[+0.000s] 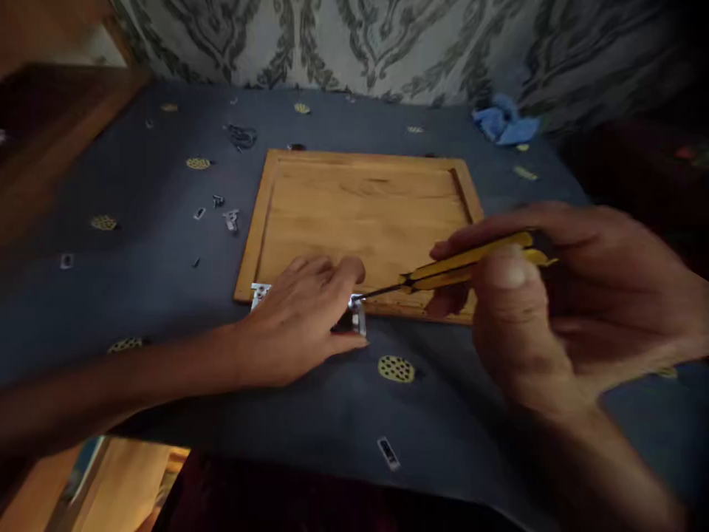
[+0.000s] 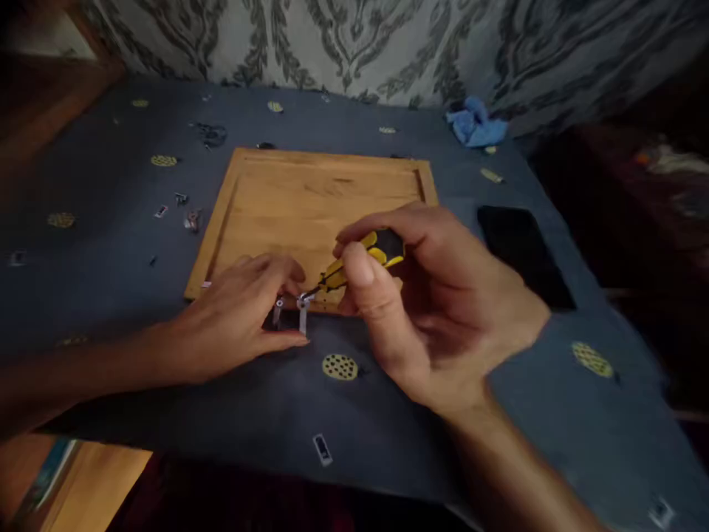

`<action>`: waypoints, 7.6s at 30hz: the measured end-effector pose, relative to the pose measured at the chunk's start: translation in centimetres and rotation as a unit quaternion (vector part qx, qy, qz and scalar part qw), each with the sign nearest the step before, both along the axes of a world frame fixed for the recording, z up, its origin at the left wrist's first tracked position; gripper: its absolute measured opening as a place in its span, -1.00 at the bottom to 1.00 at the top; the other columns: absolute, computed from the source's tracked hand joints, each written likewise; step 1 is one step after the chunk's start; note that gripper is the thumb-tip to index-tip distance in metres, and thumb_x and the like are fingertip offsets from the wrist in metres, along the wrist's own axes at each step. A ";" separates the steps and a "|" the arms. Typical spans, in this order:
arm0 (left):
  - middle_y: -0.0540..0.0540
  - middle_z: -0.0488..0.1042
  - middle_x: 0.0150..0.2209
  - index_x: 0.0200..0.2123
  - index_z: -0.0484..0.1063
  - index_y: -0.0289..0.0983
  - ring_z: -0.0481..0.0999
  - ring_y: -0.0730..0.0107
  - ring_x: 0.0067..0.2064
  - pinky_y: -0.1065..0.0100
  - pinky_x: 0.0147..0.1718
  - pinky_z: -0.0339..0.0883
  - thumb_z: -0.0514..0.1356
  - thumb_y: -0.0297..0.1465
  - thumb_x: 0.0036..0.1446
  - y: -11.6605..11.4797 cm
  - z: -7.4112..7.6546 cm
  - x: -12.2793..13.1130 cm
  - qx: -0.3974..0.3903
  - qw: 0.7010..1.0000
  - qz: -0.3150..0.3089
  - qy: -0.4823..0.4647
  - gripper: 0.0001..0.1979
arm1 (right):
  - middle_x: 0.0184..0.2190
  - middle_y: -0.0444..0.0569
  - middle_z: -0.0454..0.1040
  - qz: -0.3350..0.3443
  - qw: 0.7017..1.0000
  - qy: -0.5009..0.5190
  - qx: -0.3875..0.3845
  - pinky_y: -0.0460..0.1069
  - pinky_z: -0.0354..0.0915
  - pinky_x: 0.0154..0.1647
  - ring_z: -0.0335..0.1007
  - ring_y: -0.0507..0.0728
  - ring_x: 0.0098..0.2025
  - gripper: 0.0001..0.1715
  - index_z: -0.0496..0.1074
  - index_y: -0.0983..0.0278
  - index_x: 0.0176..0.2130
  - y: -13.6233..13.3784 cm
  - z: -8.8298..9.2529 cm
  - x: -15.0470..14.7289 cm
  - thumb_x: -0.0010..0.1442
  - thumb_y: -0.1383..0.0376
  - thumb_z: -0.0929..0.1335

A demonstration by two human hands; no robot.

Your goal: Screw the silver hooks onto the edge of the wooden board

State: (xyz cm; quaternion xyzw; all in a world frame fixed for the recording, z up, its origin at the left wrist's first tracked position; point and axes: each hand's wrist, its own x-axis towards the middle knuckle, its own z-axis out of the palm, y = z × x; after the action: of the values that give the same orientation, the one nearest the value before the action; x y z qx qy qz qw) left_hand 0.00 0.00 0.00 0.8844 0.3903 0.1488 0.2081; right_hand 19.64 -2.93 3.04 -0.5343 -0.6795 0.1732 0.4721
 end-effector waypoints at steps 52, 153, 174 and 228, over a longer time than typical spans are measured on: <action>-0.01 0.58 -0.33 -0.20 0.34 -0.21 0.58 0.26 -0.13 0.16 -0.06 0.34 0.29 -0.40 0.17 6.5 7.8 -7.2 -0.047 0.943 0.127 -0.303 -0.82 | -0.61 0.00 0.52 -0.014 0.965 0.005 -0.262 -0.08 0.16 -0.71 0.36 0.05 -0.68 -0.60 0.56 0.27 -0.36 7.3 -4.3 4.4 0.11 -0.02 0.51; -0.06 0.54 -0.06 -0.01 0.37 -0.19 0.53 0.22 -0.04 0.17 -0.02 0.39 0.33 -0.37 0.14 0.2 2.2 -1.9 -0.038 0.996 0.005 -0.077 -0.64 | -0.67 -0.19 0.38 0.199 0.930 0.139 -0.276 -0.15 0.16 -0.60 0.28 -0.05 -0.62 -0.65 0.59 0.25 -0.37 3.4 -0.8 1.4 0.09 0.02 0.55; -0.18 0.55 -0.06 0.07 0.30 -0.28 0.46 0.04 -0.03 0.11 -0.10 0.27 0.38 -0.14 0.14 -0.8 -0.2 -0.4 0.058 0.997 -0.026 0.051 -0.44 | -0.39 -0.09 0.59 0.284 0.915 -0.033 -0.283 -0.11 0.27 -0.47 0.47 0.05 -0.41 -0.82 0.61 0.21 -0.28 4.1 -3.2 1.8 0.29 0.21 0.40; -0.12 0.55 -0.20 -0.10 0.32 -0.27 0.46 0.08 -0.12 0.16 -0.18 0.20 0.39 -0.32 0.13 -0.5 -0.4 0.2 0.030 0.999 0.012 0.023 -0.63 | -0.51 -0.11 0.52 0.257 0.901 -0.162 -0.310 -0.06 0.15 -0.48 0.35 0.04 -0.49 -0.77 0.56 0.23 -0.40 4.4 -2.3 0.4 0.28 0.28 0.37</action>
State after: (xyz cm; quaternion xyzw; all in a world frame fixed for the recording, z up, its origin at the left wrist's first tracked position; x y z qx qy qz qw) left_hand 0.17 -0.55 -0.43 0.8886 0.4014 0.1424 0.1705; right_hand 20.08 1.45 0.71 -0.4809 -0.7724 0.4014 0.1053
